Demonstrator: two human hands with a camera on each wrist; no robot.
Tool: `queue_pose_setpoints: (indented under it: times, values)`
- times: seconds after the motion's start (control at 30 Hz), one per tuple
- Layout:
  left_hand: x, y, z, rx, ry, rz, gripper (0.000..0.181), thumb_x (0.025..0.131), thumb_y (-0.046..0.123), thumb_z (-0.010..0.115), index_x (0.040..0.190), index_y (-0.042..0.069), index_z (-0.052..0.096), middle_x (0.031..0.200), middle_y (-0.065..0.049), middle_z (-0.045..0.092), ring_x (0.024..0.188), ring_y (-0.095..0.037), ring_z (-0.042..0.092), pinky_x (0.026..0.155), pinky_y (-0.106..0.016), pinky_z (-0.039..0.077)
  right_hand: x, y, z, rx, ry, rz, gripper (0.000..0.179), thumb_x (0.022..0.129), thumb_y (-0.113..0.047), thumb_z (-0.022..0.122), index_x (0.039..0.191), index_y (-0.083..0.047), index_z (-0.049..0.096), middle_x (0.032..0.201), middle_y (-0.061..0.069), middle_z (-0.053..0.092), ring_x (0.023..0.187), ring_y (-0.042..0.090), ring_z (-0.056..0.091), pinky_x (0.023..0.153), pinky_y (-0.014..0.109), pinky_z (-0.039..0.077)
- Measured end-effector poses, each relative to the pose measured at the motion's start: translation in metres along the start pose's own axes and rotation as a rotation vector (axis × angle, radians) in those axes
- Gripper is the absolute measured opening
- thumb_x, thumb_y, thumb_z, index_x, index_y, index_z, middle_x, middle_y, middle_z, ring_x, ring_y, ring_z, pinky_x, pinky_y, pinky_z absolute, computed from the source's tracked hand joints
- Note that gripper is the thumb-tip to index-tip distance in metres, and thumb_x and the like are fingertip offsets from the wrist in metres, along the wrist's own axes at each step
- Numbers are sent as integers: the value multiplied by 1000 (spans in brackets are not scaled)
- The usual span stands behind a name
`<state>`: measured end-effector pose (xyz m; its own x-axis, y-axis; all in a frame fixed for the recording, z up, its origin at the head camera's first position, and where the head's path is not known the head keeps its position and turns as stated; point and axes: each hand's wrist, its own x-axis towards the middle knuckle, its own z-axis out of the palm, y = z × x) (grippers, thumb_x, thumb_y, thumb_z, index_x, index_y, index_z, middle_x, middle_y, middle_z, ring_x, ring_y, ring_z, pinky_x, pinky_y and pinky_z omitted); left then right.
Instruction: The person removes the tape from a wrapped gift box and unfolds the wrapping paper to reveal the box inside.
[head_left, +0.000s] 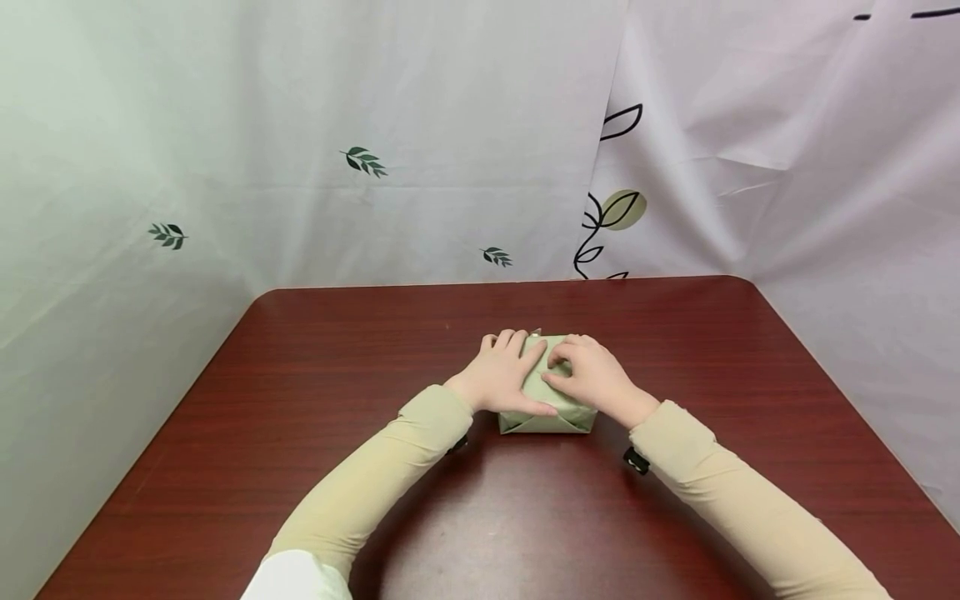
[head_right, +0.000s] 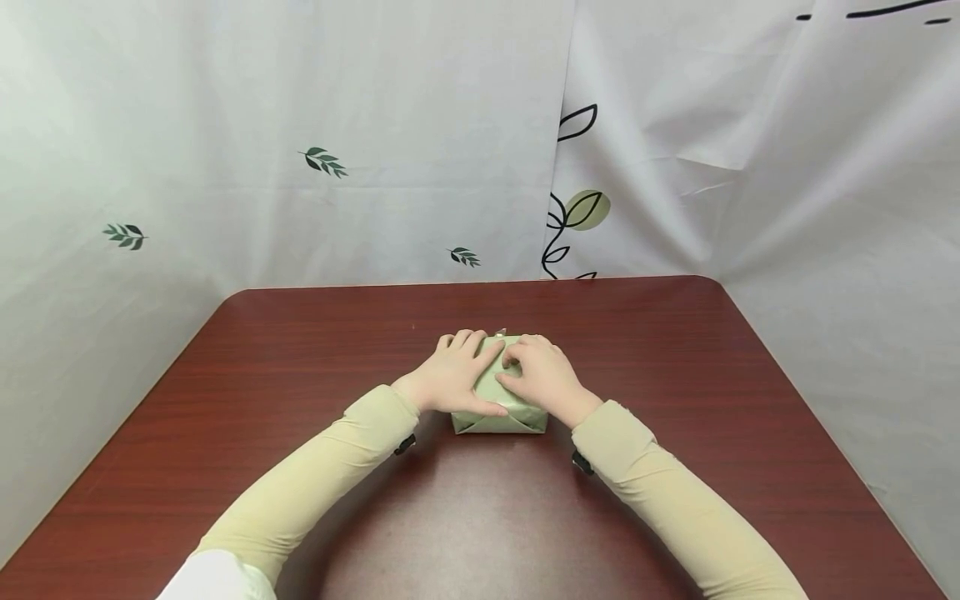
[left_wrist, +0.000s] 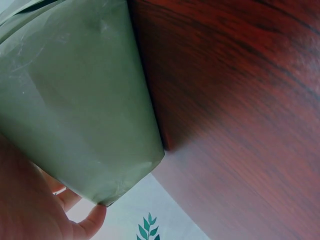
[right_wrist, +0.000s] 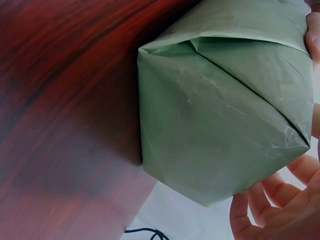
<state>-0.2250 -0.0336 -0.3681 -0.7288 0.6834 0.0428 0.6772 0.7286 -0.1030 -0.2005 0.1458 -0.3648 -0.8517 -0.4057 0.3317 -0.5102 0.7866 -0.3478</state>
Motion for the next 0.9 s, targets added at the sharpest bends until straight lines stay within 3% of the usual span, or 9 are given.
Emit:
queue_pose_setpoints:
  times: [0.27,0.57,0.7,0.83,0.9]
  values:
    - [0,0,1,0,18,6,99,70,80,52,145,17,34,134,-14,41,122,-28,37,94,-47,34,3,-5,2,-4,11,-46,6,75,-9,70,70,-10,66,75,1,60,88,24,57,77,37,48]
    - [1,0,1,-2,20,4,99,69,81,53,144,18,35,133,-13,41,121,-27,37,94,-47,33,4,-7,3,10,23,-44,6,71,-5,66,66,-8,64,69,0,58,75,22,55,99,43,43]
    - [2,-1,2,-4,28,3,99,68,81,53,143,19,36,129,-11,43,118,-26,38,92,-45,33,4,-6,3,27,25,-25,6,69,-4,63,66,-8,62,68,1,57,72,21,54,96,43,44]
    - [3,-1,3,0,26,-2,98,67,82,53,141,20,37,126,-9,43,116,-25,38,90,-44,33,3,-6,3,50,36,9,8,69,-3,62,65,-9,60,68,0,55,74,22,53,85,40,47]
    - [3,-1,3,0,24,-4,99,67,83,53,141,20,37,126,-9,43,116,-25,38,90,-44,33,2,-6,3,59,46,29,8,70,-4,62,65,-9,60,69,1,56,77,23,54,86,40,47]
